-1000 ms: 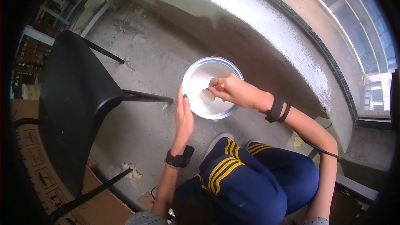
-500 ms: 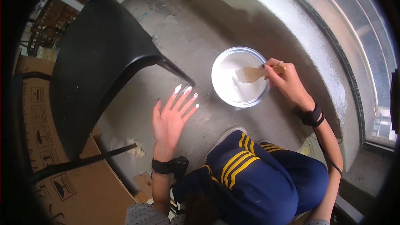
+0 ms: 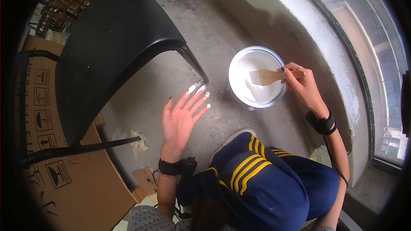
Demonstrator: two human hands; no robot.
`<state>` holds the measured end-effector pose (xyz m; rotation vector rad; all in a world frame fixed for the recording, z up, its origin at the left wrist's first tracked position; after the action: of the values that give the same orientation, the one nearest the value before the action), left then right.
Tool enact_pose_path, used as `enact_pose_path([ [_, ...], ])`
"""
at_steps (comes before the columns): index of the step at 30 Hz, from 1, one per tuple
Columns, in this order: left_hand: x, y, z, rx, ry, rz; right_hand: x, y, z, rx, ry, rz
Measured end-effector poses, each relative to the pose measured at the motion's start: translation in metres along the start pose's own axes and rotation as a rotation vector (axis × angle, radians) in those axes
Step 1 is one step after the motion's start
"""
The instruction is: Apply white paint to the indoor ledge or frame of a window using a brush.
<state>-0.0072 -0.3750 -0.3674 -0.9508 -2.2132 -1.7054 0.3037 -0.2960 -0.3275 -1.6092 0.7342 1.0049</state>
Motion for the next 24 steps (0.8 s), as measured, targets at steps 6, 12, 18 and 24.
enact_pose_path([
  [6, -0.0033, -0.0016, -0.0008, 0.016, -0.011, 0.056, 0.0030, -0.0022, -0.0033, 0.025, 0.004, 0.009],
  [12, -0.0035, -0.0015, 0.0038, -0.039, -0.025, 0.076, 0.0035, -0.0038, -0.0048, 0.019, 0.001, -0.009],
  [18, -0.0030, -0.0028, 0.0015, -0.037, -0.022, 0.083, 0.0023, -0.0009, -0.0062, 0.008, 0.004, -0.011],
  [24, -0.0060, -0.0040, 0.0026, -0.008, -0.024, 0.080, 0.0068, -0.0030, -0.0044, 0.004, 0.004, -0.042],
])
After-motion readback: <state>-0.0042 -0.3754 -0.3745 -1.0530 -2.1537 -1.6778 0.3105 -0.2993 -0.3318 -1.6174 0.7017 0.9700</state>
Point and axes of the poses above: each hand's wrist, its own z-axis towards the middle knuckle, its own y-axis out of the palm, x = y × z, the point moved 4 cm from there along z, towards the middle knuckle, and after that the axes turned 1 degree about -x, right-handed, at the moved point
